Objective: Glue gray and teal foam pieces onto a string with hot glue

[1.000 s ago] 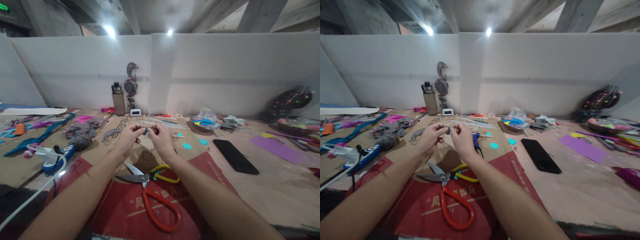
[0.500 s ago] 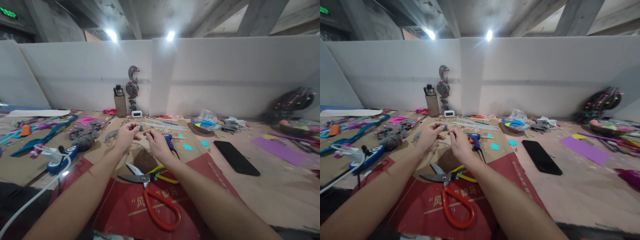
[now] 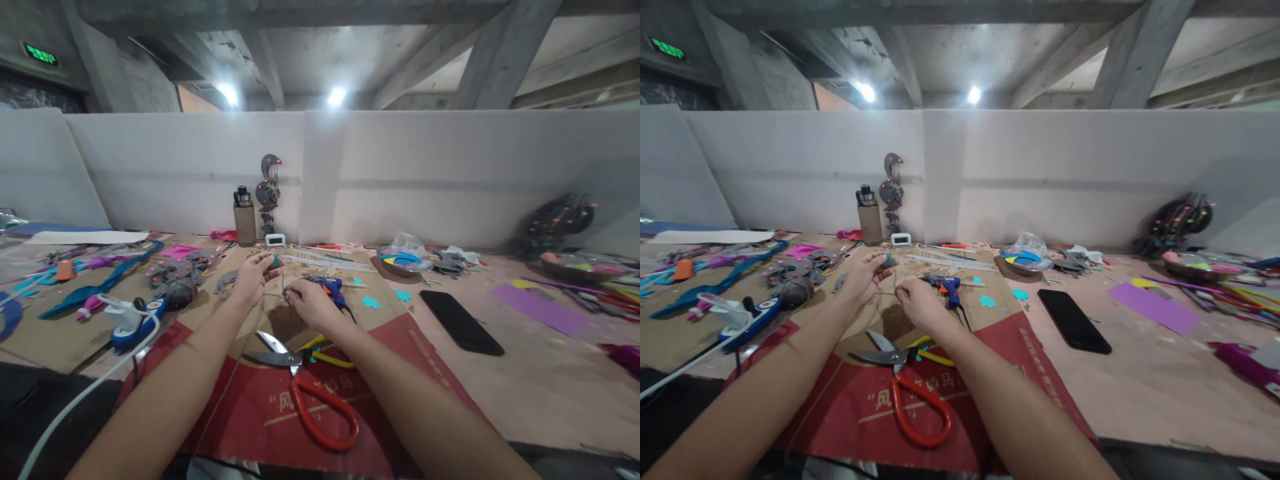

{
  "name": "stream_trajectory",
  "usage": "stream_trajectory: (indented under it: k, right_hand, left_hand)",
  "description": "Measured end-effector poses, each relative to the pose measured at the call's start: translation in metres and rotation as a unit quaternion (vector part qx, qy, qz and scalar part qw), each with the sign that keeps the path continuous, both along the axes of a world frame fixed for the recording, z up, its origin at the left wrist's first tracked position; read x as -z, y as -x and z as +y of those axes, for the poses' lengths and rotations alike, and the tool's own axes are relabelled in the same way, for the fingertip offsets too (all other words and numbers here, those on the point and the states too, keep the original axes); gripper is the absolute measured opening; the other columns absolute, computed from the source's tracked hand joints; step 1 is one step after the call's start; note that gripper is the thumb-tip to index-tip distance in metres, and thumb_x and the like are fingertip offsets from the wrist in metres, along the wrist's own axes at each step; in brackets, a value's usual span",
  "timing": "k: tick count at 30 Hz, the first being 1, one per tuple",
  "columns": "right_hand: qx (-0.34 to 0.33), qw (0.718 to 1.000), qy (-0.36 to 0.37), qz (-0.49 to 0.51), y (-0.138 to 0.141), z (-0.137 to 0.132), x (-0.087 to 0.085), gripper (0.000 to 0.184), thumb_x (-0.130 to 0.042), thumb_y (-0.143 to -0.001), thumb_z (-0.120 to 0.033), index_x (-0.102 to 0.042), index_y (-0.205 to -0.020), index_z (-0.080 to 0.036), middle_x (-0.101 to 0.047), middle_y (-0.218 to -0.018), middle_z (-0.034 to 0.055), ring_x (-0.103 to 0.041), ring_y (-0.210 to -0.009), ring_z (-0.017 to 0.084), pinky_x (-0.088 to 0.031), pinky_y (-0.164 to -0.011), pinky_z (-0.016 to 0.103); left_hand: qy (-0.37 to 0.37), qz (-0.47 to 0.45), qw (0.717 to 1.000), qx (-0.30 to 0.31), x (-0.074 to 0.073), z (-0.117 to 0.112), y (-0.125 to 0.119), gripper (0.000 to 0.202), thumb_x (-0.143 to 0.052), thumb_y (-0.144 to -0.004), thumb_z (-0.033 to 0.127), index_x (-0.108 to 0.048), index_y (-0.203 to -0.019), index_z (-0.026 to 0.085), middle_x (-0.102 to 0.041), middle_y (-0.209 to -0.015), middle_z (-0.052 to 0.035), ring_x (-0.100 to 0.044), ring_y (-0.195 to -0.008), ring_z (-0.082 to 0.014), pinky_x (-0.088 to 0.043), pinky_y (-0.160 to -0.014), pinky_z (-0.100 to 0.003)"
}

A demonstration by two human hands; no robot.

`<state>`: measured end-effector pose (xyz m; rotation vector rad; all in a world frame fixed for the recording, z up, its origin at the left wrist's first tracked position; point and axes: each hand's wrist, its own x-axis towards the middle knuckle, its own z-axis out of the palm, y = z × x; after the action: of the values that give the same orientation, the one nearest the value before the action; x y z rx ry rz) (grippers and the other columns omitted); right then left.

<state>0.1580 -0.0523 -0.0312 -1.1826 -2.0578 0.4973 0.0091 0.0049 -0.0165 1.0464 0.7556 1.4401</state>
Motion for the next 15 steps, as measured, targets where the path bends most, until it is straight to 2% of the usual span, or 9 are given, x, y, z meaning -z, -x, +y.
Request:
stream_trajectory:
  k: [2, 4, 8, 10, 12, 15]
  right_hand:
    - [0.063, 0.995, -0.019, 0.079, -0.001, 0.002, 0.001, 0.018, -0.043, -0.084, -0.025, -0.057, -0.079, -0.017, -0.061, -0.081, 0.0039, -0.053, -0.077, 0.014, -0.039, -0.073, 0.027]
    - [0.093, 0.979, -0.025, 0.178, -0.001, 0.006, 0.002, 0.015, -0.048, -0.082, -0.031, -0.053, -0.087, -0.018, -0.060, -0.091, 0.0058, -0.055, -0.085, 0.016, -0.041, -0.080, 0.031]
    - [0.039, 0.932, 0.057, 0.355, 0.003, 0.012, 0.007, 0.032, -0.060, -0.073, -0.032, -0.044, -0.098, -0.020, -0.057, -0.102, 0.0062, -0.057, -0.096, 0.016, -0.044, -0.087, 0.032]
    - [0.013, 0.905, 0.114, 0.410, 0.005, 0.014, 0.008, 0.041, -0.064, -0.069, -0.029, -0.040, -0.101, -0.021, -0.057, -0.099, 0.0040, -0.059, -0.089, 0.014, -0.046, -0.084, 0.032]
    - [-0.006, 0.882, 0.149, 0.447, 0.005, 0.015, 0.007, 0.045, -0.064, -0.067, -0.028, -0.037, -0.103, -0.022, -0.056, -0.089, -0.0005, -0.059, -0.075, 0.012, -0.048, -0.076, 0.032]
    - [-0.002, 0.878, 0.140, 0.457, 0.004, 0.015, 0.005, 0.043, -0.063, -0.067, -0.028, -0.038, -0.102, -0.022, -0.049, -0.073, -0.0069, -0.050, -0.060, 0.009, -0.046, -0.059, 0.025]
  left_hand:
    - [-0.019, 0.031, 0.999, -0.014, 0.002, 0.001, -0.001, 0.025, -0.071, -0.063, 0.029, -0.058, -0.077, 0.014, -0.064, -0.073, -0.0021, -0.060, -0.066, -0.0110, -0.046, -0.055, -0.020]
    - [-0.045, 0.073, 0.996, -0.036, 0.003, 0.000, -0.003, 0.027, -0.071, -0.062, 0.034, -0.058, -0.076, 0.015, -0.062, -0.073, -0.0012, -0.058, -0.065, -0.0107, -0.044, -0.053, -0.019]
    - [-0.107, 0.201, 0.969, -0.094, -0.001, -0.012, -0.009, 0.022, -0.065, -0.067, 0.035, -0.062, -0.077, 0.015, -0.059, -0.067, 0.0014, -0.047, -0.054, -0.0073, -0.038, -0.050, -0.019]
    - [-0.139, 0.286, 0.940, -0.126, -0.005, -0.020, -0.010, 0.021, -0.061, -0.071, 0.035, -0.064, -0.080, 0.016, -0.059, -0.067, 0.0016, -0.043, -0.051, -0.0067, -0.035, -0.049, -0.019]
    - [-0.156, 0.328, 0.921, -0.139, -0.007, -0.026, -0.012, 0.021, -0.059, -0.073, 0.035, -0.065, -0.082, 0.016, -0.061, -0.070, 0.0009, -0.043, -0.051, -0.0068, -0.035, -0.049, -0.019]
    - [-0.144, 0.317, 0.930, -0.115, -0.007, -0.028, -0.014, 0.022, -0.059, -0.074, 0.035, -0.064, -0.084, 0.016, -0.058, -0.068, 0.0013, -0.045, -0.050, -0.0072, -0.037, -0.045, -0.019]
